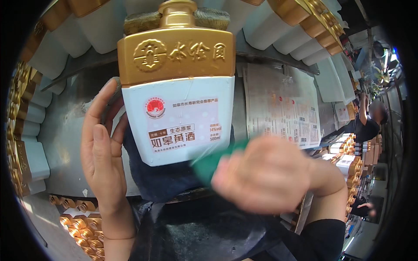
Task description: The person applies labels to white bottles with gold tops. They pick up a bottle, smooth a label onto the back, wipe the surface with a green tool, and then apply a second label to the front. The person repeats this process for multiple bottles, placing the finished ones on a nearby table.
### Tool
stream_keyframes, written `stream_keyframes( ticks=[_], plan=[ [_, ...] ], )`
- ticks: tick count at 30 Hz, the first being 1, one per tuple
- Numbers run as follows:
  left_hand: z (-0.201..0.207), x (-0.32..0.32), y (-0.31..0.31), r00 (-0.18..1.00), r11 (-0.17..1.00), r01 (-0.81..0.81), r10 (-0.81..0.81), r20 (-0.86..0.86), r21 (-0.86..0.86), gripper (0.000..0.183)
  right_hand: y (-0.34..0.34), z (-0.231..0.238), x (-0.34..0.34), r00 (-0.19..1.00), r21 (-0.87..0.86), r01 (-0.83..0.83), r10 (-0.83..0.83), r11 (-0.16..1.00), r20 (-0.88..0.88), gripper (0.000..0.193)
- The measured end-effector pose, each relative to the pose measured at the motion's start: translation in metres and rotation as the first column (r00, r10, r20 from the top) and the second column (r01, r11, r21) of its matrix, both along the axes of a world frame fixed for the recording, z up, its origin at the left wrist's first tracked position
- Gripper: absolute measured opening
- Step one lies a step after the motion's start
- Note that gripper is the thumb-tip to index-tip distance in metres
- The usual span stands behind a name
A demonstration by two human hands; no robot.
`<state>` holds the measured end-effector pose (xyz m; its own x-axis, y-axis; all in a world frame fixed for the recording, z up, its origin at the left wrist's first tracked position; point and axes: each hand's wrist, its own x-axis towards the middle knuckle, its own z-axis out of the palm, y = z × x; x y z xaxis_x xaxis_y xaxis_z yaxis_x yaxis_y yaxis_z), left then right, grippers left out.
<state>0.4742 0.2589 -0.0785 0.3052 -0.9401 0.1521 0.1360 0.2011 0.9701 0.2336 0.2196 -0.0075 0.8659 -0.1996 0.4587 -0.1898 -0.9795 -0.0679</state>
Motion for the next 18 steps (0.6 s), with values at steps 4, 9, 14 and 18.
stream_keyframes(
  ticks=[4, 9, 14, 18],
  plan=[
    [0.000, 0.004, 0.003, 1.000, 1.000, 0.001, -0.001, -0.025, 0.024, 0.053, -0.009, 0.028, 0.039, 0.922, -0.126, 0.238, -0.265, 0.963, -0.283, 0.023],
    [0.001, 0.008, 0.008, 0.999, 1.000, 0.022, -0.021, -0.031, 0.014, 0.055, -0.012, -0.012, 0.050, 0.958, -0.162, 0.063, -0.014, 0.985, 0.288, 0.013],
    [-0.012, 0.028, 0.012, 0.990, 0.998, 0.027, -0.034, 0.136, 0.058, 0.049, -0.026, -0.030, 0.109, 0.883, -0.199, 0.077, 0.026, 0.977, 0.469, 0.016],
    [-0.013, 0.023, 0.001, 0.997, 0.998, -0.008, 0.012, -0.072, 0.062, 0.049, 0.050, -0.048, 0.088, 0.946, 0.317, -0.260, 0.174, 0.912, 0.274, 0.017]
  ],
)
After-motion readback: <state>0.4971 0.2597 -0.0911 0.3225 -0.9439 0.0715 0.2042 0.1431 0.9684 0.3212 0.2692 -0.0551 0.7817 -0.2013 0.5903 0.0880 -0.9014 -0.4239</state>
